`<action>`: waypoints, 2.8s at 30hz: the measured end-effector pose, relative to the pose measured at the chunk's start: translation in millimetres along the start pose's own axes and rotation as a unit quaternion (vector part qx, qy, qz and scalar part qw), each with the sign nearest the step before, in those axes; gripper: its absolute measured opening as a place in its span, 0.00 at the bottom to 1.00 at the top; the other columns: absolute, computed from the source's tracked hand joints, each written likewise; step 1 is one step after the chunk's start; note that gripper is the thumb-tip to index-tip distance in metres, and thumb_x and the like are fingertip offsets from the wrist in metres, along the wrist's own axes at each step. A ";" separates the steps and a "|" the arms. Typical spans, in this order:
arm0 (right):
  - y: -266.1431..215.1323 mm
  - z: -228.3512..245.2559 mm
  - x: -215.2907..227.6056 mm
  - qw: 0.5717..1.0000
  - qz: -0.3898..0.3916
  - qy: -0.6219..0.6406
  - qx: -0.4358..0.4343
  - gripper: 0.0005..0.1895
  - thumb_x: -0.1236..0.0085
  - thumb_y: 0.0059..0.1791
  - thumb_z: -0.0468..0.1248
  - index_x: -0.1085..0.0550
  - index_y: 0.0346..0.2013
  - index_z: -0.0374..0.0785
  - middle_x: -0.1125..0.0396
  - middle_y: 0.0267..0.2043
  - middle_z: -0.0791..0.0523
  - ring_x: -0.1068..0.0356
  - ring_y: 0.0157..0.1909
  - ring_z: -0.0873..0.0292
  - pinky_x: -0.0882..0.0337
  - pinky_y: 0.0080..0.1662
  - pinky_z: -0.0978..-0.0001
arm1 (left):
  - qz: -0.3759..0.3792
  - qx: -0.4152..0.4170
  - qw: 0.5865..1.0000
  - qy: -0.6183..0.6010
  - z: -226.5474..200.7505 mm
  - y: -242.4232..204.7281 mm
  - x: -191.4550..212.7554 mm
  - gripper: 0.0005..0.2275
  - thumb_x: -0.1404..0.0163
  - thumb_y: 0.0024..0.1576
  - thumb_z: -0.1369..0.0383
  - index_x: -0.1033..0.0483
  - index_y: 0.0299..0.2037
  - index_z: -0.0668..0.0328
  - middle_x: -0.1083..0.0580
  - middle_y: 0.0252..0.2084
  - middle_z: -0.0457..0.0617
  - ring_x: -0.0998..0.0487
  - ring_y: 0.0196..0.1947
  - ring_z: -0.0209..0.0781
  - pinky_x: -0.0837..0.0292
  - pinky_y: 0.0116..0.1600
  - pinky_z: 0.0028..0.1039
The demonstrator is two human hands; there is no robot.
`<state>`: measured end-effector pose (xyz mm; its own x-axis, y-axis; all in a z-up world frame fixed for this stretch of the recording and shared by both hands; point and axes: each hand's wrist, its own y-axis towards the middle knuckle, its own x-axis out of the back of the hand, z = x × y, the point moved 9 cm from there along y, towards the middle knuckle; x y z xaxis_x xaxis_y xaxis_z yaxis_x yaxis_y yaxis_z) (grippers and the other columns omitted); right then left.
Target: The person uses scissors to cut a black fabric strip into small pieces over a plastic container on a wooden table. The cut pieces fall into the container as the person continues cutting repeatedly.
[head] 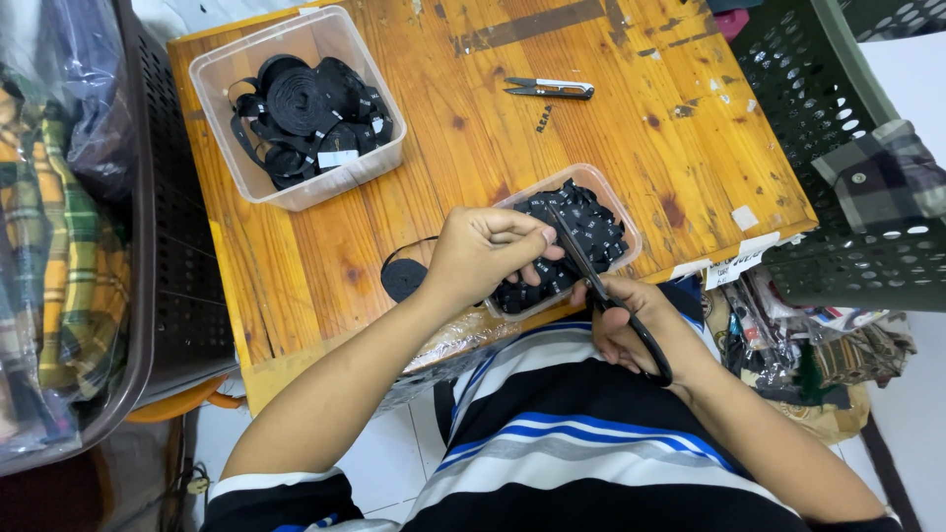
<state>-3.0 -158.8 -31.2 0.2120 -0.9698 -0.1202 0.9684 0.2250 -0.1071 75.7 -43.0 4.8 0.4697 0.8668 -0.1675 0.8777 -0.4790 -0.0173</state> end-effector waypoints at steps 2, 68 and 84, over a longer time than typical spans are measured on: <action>-0.3 1.3 -1.3 1.000 0.002 0.002 -0.001 0.31 0.53 0.37 0.56 0.35 0.33 0.26 0.45 0.03 0.55 0.50 0.00 0.68 0.49 0.07 0.85 | 0.001 0.000 1.000 0.000 0.5 -0.3 0.0 0.04 0.52 0.47 0.74 0.25 0.28 0.66 0.25 0.23 0.53 0.26 0.15 0.33 0.35 0.19 0.12; -22.1 -0.2 -7.6 0.997 -0.056 0.049 -0.015 0.21 0.52 0.41 0.38 0.33 0.46 0.31 0.41 0.09 0.49 0.51 0.04 0.69 0.48 0.06 0.84 | -0.034 -0.003 0.992 -0.120 -6.6 -14.0 26.2 0.09 0.54 0.50 0.75 0.29 0.35 0.77 0.26 0.28 0.66 0.25 0.16 0.41 0.30 0.18 0.18; -16.5 13.3 -24.2 0.998 0.010 0.061 0.001 0.31 0.47 0.37 0.50 0.33 0.45 0.30 0.41 0.09 0.49 0.49 0.04 0.70 0.48 0.06 0.85 | 0.002 0.034 0.995 -0.093 -3.5 -31.3 7.2 0.09 0.56 0.52 0.73 0.30 0.35 0.78 0.27 0.30 0.66 0.25 0.17 0.45 0.28 0.19 0.21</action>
<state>-22.3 -140.3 -13.4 0.2145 -0.9464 -0.2414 0.9643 0.2445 -0.1017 51.9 -21.3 7.7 0.4421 0.8275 -0.3462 0.8645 -0.4960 -0.0814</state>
